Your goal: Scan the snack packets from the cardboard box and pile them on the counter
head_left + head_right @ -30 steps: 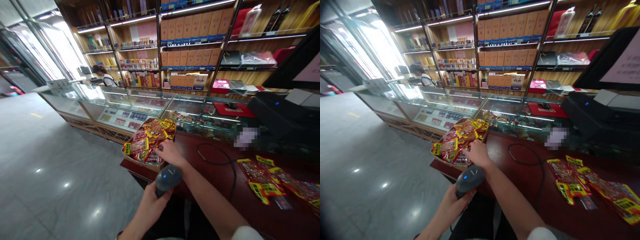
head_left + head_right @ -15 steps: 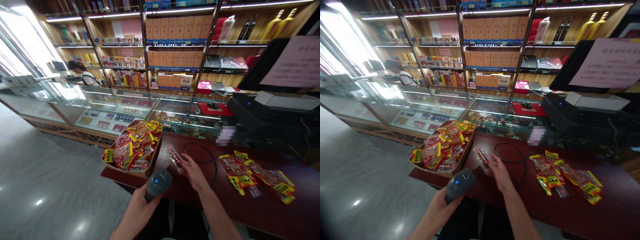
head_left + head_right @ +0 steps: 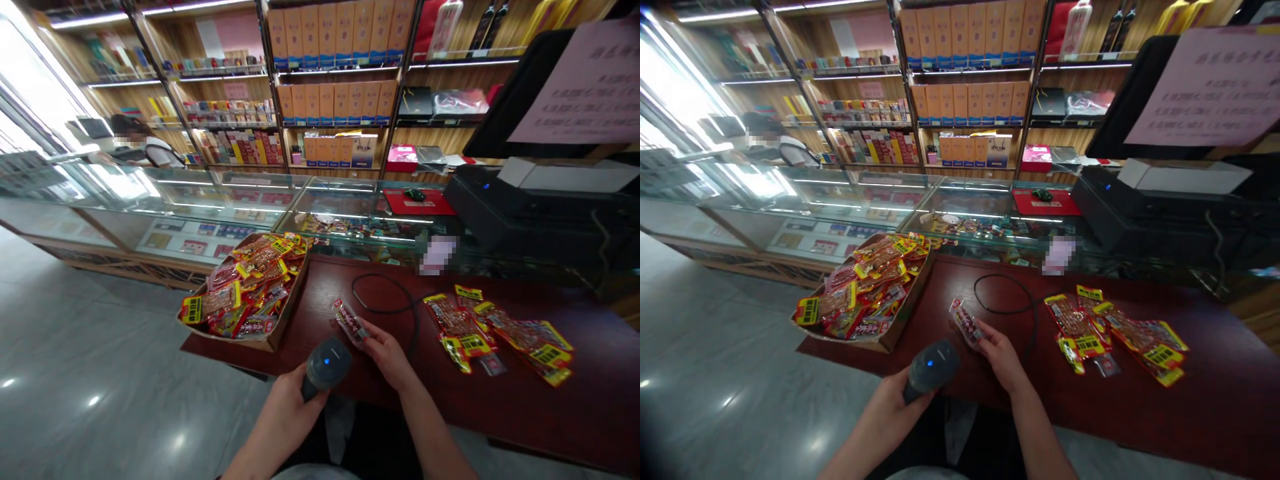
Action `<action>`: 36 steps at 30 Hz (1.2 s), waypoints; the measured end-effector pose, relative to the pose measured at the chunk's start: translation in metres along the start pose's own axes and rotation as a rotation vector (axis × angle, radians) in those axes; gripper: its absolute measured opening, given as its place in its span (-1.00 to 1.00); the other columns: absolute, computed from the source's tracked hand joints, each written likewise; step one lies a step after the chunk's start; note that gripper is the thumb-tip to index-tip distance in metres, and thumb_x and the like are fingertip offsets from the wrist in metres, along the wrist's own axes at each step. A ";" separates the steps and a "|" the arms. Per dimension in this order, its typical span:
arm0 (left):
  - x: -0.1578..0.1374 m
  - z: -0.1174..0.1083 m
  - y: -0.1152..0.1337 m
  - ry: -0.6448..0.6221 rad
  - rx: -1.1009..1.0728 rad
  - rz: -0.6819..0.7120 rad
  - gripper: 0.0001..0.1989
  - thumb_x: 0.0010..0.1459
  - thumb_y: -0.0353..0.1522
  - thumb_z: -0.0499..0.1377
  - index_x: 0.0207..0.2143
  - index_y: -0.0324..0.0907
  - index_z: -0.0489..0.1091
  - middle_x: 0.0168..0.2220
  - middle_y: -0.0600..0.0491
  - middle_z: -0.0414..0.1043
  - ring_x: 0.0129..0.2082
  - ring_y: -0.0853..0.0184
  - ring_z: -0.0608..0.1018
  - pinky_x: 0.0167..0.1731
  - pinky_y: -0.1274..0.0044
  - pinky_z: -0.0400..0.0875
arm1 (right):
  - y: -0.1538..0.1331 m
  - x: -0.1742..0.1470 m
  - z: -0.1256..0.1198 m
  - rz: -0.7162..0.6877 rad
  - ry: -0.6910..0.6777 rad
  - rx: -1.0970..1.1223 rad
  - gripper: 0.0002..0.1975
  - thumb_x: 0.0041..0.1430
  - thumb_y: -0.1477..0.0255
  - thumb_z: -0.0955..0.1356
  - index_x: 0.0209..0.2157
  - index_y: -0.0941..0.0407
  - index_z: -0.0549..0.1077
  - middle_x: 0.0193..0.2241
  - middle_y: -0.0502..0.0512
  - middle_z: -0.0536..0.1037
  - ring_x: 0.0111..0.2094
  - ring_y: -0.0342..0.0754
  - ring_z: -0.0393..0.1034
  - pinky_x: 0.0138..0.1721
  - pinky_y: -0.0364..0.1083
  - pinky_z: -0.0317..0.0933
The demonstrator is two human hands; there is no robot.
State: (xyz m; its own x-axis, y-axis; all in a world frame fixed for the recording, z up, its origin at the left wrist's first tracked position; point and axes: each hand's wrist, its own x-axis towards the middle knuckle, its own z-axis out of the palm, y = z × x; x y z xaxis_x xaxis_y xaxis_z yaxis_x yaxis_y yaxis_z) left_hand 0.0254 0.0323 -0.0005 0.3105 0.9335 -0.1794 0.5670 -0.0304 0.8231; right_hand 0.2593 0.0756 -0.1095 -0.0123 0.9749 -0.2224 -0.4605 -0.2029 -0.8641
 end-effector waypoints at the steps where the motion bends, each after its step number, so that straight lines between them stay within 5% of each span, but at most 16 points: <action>1: 0.002 0.000 -0.001 0.007 0.004 -0.001 -0.81 0.12 -0.45 0.18 -0.23 -0.22 0.57 -0.29 0.03 0.67 -0.27 0.17 0.65 -0.24 0.52 0.43 | 0.001 0.000 -0.001 -0.019 -0.025 -0.030 -0.37 -0.07 0.21 0.61 0.08 -0.02 0.58 0.11 0.08 0.59 0.16 0.16 0.45 0.32 0.23 0.11; 18: 0.004 -0.015 0.007 -0.066 -0.022 0.038 -0.79 0.15 -0.44 0.19 -0.19 -0.20 0.58 -0.23 0.04 0.68 -0.21 0.17 0.65 -0.19 0.52 0.44 | -0.005 -0.005 -0.003 -0.153 -0.087 -0.284 -0.50 0.16 0.29 0.47 0.15 0.00 0.53 0.21 0.10 0.50 0.31 0.15 0.28 0.41 0.20 -0.08; 27: 0.003 -0.022 0.020 -0.088 0.046 0.002 -0.80 0.09 -0.45 0.18 -0.26 -0.22 0.58 -0.33 0.06 0.67 -0.32 0.21 0.64 -0.31 0.56 0.40 | -0.005 -0.004 0.007 -0.086 -0.020 -0.144 -0.44 -0.02 0.27 0.57 0.07 -0.02 0.59 0.13 0.07 0.58 0.26 0.15 0.35 0.39 0.21 -0.04; 32: 0.004 -0.023 0.006 -0.053 0.030 0.017 -0.79 0.11 -0.40 0.18 -0.24 -0.22 0.59 -0.31 0.03 0.68 -0.29 0.17 0.64 -0.28 0.53 0.44 | -0.026 -0.014 -0.016 -0.206 0.280 0.125 -0.59 -0.04 0.32 0.52 -0.07 0.00 0.66 0.04 0.09 0.64 0.14 0.12 0.47 0.25 0.17 0.27; 36: 0.007 -0.026 -0.001 -0.028 0.019 0.039 -0.82 0.11 -0.39 0.19 -0.28 -0.20 0.59 -0.33 0.04 0.68 -0.30 0.17 0.65 -0.25 0.52 0.45 | -0.060 -0.029 -0.088 -0.405 0.736 0.041 -0.60 -0.15 0.35 0.51 -0.17 0.05 0.65 -0.05 0.11 0.66 0.03 0.08 0.52 0.07 0.06 0.44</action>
State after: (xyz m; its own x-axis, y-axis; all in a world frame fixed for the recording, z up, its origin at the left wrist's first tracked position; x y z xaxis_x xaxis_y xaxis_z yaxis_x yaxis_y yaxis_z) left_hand 0.0067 0.0480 0.0115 0.3539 0.9209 -0.1632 0.5688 -0.0734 0.8192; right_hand 0.3649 0.0513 -0.0911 0.7362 0.6602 -0.1488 -0.3368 0.1666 -0.9267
